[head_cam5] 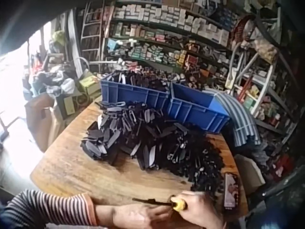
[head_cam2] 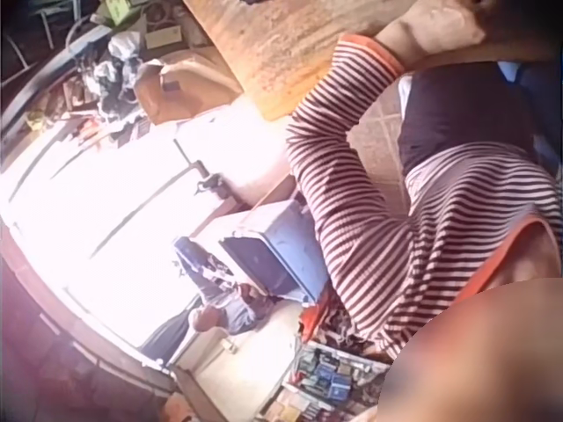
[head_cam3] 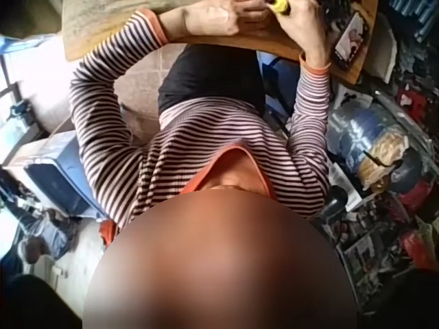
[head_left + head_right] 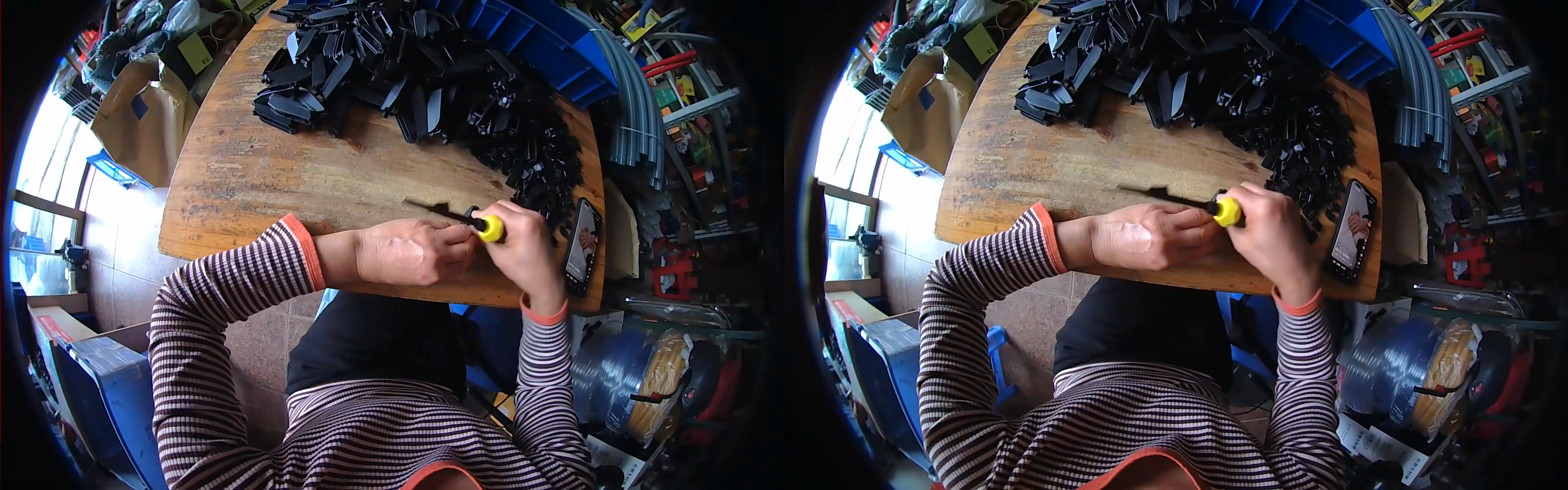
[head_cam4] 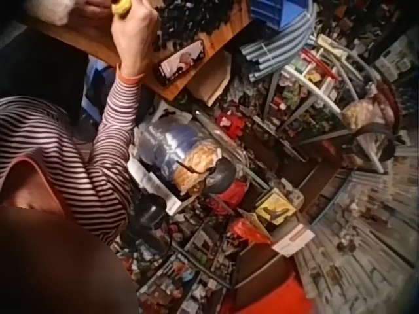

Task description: Using a scraping tool to remove excess plastic material from small manufactured parts.

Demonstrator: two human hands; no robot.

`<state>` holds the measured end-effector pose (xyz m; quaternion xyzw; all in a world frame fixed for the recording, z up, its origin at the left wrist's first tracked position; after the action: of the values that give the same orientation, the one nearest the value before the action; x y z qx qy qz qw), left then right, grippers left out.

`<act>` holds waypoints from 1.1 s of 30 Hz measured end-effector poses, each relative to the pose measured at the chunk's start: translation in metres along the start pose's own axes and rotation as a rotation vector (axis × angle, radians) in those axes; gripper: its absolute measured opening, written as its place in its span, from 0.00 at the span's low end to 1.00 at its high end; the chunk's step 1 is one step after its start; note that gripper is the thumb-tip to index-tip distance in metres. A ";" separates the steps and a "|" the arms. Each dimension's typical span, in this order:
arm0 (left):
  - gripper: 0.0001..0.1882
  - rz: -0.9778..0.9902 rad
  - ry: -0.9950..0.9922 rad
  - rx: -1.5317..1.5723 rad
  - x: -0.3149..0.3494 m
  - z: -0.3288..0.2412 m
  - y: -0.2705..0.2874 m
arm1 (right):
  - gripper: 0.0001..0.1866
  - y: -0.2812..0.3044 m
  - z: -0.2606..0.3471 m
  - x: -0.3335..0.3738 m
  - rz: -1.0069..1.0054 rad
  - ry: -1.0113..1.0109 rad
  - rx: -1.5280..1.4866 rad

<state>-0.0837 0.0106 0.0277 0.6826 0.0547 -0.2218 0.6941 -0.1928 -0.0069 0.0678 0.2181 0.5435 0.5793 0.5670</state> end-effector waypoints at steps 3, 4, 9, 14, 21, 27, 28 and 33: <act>0.24 0.010 0.012 -0.026 0.002 -0.002 -0.005 | 0.07 0.006 -0.006 -0.012 0.060 -0.044 -0.205; 0.24 0.014 0.014 -0.037 0.000 -0.001 -0.005 | 0.07 0.026 -0.015 -0.015 -0.175 -0.147 -0.458; 0.25 0.015 0.004 -0.013 -0.004 0.001 -0.001 | 0.07 -0.019 -0.025 -0.026 -0.284 -0.297 -0.829; 0.22 -0.090 -0.002 -0.031 -0.011 0.007 0.003 | 0.07 0.029 -0.049 -0.007 -0.597 -0.278 -0.903; 0.17 -0.118 0.215 0.051 -0.013 0.054 -0.007 | 0.09 0.015 -0.064 0.022 -0.097 -0.441 0.091; 0.22 -0.405 0.702 -0.134 0.019 0.127 0.036 | 0.13 0.008 -0.071 0.028 -0.046 -0.521 0.130; 0.22 -0.380 0.779 -0.139 0.022 0.137 0.032 | 0.13 0.008 -0.072 0.028 -0.034 -0.514 0.121; 0.18 -0.388 0.884 -0.087 0.030 0.147 0.027 | 0.14 0.009 -0.070 0.026 -0.123 -0.471 0.084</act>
<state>-0.0797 -0.1398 0.0508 0.6592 0.4799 -0.0337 0.5780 -0.2643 -0.0083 0.0443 0.3368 0.4322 0.4538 0.7027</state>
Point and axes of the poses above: each hand's wrist, its own x-axis away from the middle knuckle, its own y-axis out of the back of the hand, z = x × y, the point moved 8 cm from there along -x, towards the middle knuckle, and after that the axes turned 1 degree about y, right-handed, at the moved point
